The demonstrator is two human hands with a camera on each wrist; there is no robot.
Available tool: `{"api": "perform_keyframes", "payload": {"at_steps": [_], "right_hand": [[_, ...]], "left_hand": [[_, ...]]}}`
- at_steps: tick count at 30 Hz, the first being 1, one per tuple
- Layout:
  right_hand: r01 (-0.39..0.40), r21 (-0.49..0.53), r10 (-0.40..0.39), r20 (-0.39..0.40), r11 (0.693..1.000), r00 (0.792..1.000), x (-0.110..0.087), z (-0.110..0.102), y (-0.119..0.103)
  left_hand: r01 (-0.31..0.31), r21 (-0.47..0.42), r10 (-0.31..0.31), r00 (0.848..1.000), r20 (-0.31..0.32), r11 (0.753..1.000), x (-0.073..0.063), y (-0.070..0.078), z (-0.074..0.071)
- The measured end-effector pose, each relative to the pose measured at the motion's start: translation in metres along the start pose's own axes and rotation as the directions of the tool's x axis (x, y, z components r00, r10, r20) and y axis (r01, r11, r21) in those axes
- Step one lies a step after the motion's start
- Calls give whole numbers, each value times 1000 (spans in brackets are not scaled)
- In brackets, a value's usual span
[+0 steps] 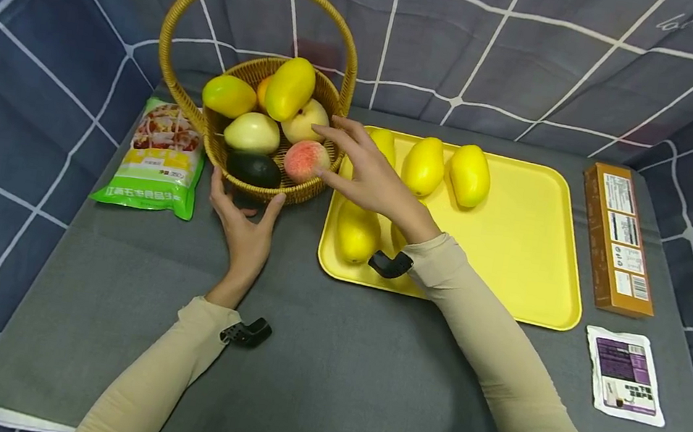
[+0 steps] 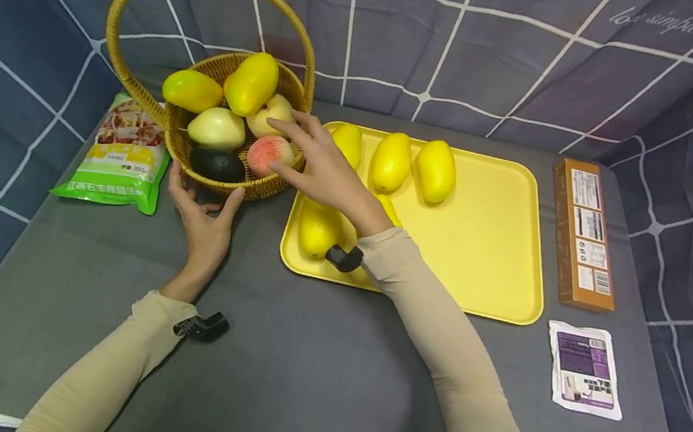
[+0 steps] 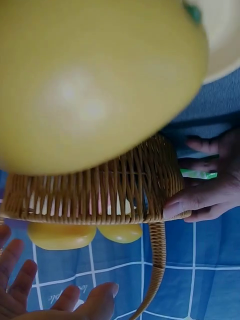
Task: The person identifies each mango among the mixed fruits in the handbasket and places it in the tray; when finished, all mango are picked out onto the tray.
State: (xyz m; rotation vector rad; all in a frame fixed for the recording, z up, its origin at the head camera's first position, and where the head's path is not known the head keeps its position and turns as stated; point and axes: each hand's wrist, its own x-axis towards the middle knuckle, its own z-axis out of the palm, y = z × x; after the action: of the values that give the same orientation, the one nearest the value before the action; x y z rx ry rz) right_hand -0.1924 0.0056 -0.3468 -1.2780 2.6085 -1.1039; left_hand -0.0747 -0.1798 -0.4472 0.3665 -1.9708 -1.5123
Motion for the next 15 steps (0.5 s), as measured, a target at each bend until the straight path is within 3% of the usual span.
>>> {"api": "perform_keyframes", "payload": {"at_steps": [5, 11, 15], "right_hand": [[27, -13, -27, 18, 1000, 999, 21, 2, -1], [3, -6, -2, 56, 1000, 998, 39, 6, 1], [-18, 11, 17, 71, 1000, 997, 47, 9, 2]], "left_hand": [[8, 3, -8, 1000, 3, 1000, 0, -1, 0], [17, 5, -17, 1000, 3, 1000, 1, -1, -1], [20, -3, -20, 1000, 9, 1000, 1, 8, -1]]}}
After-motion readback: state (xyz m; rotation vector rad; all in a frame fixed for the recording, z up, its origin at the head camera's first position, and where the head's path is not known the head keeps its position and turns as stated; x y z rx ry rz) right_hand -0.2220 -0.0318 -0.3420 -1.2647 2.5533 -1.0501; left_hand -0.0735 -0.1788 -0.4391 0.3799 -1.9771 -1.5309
